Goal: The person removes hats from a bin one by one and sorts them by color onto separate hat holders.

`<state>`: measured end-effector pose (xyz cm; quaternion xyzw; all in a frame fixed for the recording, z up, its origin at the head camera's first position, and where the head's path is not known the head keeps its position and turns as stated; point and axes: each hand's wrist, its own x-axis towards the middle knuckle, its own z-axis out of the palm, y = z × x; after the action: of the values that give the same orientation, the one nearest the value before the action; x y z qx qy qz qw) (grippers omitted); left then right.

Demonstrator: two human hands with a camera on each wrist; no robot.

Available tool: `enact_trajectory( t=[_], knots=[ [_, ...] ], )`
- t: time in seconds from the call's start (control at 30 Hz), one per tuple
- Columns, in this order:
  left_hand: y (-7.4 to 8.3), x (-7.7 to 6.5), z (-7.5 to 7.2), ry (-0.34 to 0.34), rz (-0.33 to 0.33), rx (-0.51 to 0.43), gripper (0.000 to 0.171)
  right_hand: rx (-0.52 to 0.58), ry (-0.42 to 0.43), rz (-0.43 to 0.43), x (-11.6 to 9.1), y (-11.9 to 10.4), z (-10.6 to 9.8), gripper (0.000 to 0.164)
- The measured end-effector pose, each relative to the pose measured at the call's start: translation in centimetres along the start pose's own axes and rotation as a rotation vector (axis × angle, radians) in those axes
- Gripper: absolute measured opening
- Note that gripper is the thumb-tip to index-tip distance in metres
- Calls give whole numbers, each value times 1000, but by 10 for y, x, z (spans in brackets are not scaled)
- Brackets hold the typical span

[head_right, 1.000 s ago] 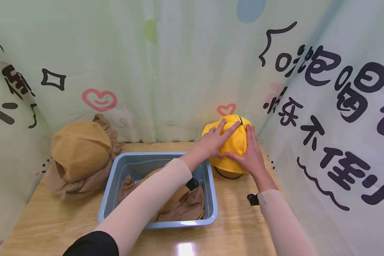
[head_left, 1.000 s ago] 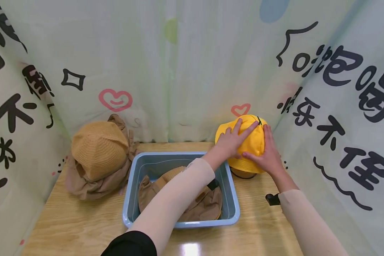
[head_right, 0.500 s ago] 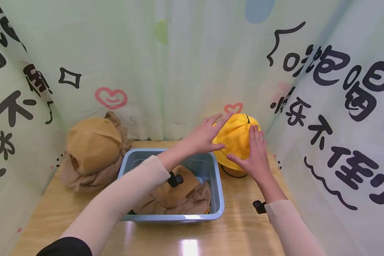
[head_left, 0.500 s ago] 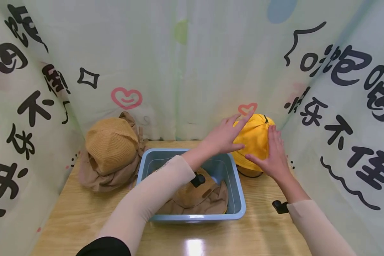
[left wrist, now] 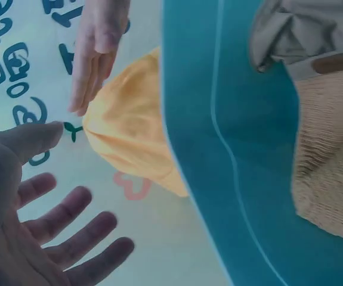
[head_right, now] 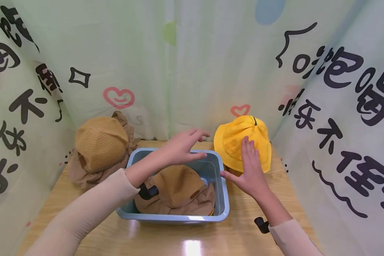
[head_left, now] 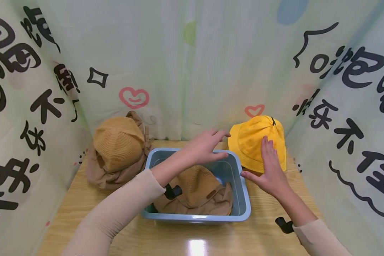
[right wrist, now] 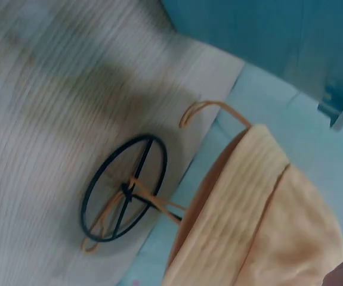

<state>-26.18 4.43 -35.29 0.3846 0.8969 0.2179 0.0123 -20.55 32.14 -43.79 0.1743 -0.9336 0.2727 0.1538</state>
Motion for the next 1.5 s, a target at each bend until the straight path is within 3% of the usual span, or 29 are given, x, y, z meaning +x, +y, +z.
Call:
enact_trajectory(
  t=[0.53, 1.0, 1.2, 1.5],
  knots=[
    [-20, -60, 7, -154, -107, 24, 55, -47, -218, -62, -30, -45, 21, 122],
    [-34, -82, 24, -250, -196, 72, 52, -190, -284, -151, -48, -61, 26, 123],
    [-37, -84, 26, -281, -206, 81, 53, -189, -327, -119, -54, -66, 27, 121],
    [-39, -83, 29, -431, -266, 119, 54, -174, -328, -81, -57, -70, 30, 122]
  ],
)
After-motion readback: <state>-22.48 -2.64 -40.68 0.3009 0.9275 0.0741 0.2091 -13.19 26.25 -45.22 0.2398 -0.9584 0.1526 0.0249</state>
